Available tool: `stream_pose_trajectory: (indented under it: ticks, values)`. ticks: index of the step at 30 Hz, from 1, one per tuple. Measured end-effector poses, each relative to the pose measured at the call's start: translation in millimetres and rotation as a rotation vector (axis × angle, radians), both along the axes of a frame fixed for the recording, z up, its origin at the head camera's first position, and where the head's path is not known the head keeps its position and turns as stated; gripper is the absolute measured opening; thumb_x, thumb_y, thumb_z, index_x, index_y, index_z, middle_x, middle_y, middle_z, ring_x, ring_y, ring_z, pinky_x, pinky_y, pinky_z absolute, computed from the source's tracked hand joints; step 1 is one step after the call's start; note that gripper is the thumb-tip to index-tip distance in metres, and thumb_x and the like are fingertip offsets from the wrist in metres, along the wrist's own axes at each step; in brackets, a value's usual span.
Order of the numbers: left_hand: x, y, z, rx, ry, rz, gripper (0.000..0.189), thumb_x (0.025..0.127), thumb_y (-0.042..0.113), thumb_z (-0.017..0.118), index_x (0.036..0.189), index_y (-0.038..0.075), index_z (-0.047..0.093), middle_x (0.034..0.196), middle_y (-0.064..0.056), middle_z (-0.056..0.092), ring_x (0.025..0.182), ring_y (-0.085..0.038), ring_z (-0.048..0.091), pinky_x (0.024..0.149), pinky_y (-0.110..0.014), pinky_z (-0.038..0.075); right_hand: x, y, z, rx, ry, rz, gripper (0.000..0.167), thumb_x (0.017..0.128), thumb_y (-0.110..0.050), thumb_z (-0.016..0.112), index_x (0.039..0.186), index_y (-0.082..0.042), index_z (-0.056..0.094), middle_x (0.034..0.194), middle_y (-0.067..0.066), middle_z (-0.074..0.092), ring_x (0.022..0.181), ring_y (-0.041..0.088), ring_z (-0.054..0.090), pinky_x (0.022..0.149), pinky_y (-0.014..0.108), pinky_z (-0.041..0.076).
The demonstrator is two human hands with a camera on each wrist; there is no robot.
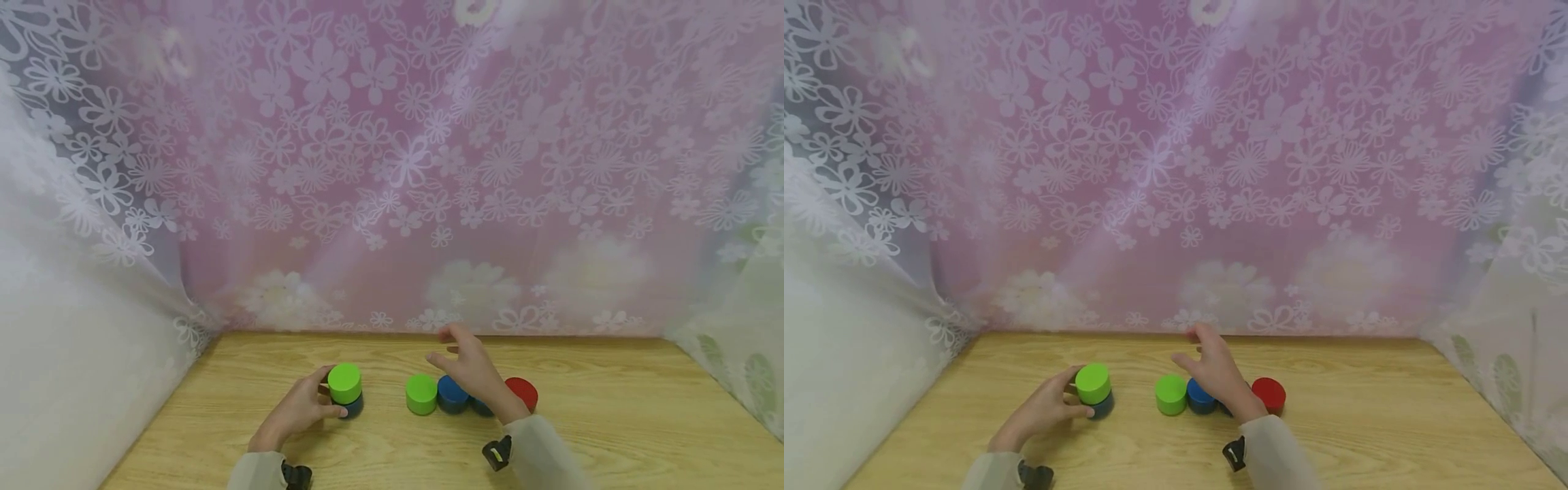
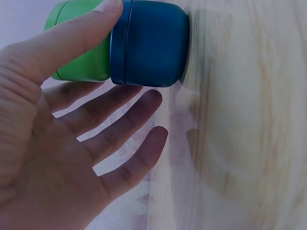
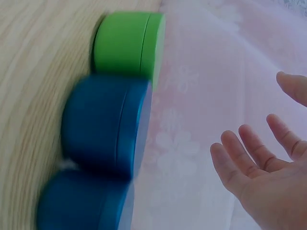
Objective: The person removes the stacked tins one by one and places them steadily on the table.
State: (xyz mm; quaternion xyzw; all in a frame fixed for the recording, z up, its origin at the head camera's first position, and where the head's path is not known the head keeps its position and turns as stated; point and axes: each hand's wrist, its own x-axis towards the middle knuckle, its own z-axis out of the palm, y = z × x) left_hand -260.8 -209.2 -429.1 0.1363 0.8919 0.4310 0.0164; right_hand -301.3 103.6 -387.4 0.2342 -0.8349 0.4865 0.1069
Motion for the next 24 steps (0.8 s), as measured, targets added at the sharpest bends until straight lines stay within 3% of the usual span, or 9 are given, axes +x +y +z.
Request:
stream_pose_trajectory:
  ticks: [10, 15, 24]
  values:
    - [-0.9, -0.7, 0.2, 0.033, -0.045, -0.047, 0.07, 0.083, 0.011, 0.086, 0.141, -0.004, 0.05, 0.129, -0.015, 0.06, 0.11, -0.036, 0.062, 0.092, -0.053, 0.053, 1.1, -30, -3.7, -0.091, 0.01, 0.06, 0.03, 0.093, -0.004, 0.074, 0.118, 0.001, 0.06, 0.118, 0.017, 0.061, 0.116, 0.042, 0.056, 0.1, 0.055, 0.047]
    - [-2.5, 0.8, -3.2, 0.027, -0.065, -0.077, 0.063, 0.084, 0.013, 0.086, 0.135, -0.003, 0.054, 0.124, -0.013, 0.061, 0.103, -0.029, 0.064, 0.089, -0.051, 0.054, 5.9, -43, -6.7, -0.091, -0.007, 0.081, 0.028, 0.093, -0.005, 0.074, 0.117, -0.001, 0.06, 0.117, 0.015, 0.061, 0.114, 0.039, 0.057, 0.099, 0.056, 0.048]
    - [0.4, -4.0, -2.7, 0.022, -0.074, -0.026, 0.066, 0.085, 0.018, 0.085, 0.138, -0.006, 0.052, 0.119, -0.011, 0.063, 0.098, -0.025, 0.064, 0.087, -0.05, 0.055, 6.2, -78, -16.2, -0.05, -0.001, 0.197, 0.027, 0.092, -0.004, 0.073, 0.115, 0.001, 0.06, 0.117, 0.018, 0.062, 0.112, 0.04, 0.058, 0.096, 0.059, 0.049]
